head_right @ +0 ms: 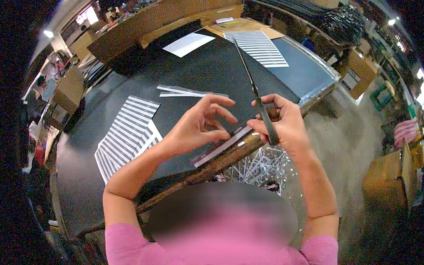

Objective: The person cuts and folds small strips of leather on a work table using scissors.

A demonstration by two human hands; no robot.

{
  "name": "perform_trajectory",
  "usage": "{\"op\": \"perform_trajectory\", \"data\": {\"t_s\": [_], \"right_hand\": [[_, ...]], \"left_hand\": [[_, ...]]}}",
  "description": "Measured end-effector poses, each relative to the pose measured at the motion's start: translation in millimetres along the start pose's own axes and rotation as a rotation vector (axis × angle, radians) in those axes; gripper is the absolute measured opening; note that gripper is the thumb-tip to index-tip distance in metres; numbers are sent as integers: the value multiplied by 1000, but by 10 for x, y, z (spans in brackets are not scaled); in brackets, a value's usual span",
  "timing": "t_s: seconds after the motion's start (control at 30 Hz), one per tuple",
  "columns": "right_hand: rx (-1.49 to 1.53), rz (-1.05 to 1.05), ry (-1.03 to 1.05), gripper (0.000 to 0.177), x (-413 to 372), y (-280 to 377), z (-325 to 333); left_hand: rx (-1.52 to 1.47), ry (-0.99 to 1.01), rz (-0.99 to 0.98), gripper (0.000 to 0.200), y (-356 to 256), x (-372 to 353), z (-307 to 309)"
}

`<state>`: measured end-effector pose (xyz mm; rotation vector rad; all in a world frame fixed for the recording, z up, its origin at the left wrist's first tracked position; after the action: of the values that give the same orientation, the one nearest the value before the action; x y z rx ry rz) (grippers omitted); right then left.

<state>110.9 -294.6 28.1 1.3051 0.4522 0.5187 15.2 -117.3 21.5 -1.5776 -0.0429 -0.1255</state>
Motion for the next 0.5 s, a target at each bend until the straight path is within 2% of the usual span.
{"op": "perform_trajectory", "data": {"t_s": [0.07,0.1,0.13,0.2,0.23,0.5], "right_hand": [[22,18,28,41,45,33,-30],[11,21,56,41,61,61,-47],[-1,22,83,41,75,81,-64],[3,34,108,42,111,104,-99],[8,44,130,42,125,111,-117],[-33,24,168,44,195,139,-153]], "left_hand": [[12,103,-87,48,-89,-53,30],[92,186,-153,38,-72,-35,62],[92,182,-153,38,-51,-27,122],[208,377,-265,30,-76,-50,111],[126,373,-179,25,-76,-66,110],[61,435,-136,31,-7,-113,225]]}}
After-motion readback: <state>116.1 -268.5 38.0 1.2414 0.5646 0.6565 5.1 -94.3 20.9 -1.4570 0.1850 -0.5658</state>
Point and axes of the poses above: each hand's wrist, its own x-axis towards the middle knuckle, its own z-axis out of the back of the hand, y = z × x, the point moved 4 cm from there along x, towards the middle knuckle, and after that the axes turned 10 degrees about -x, right-handed, at the moved point
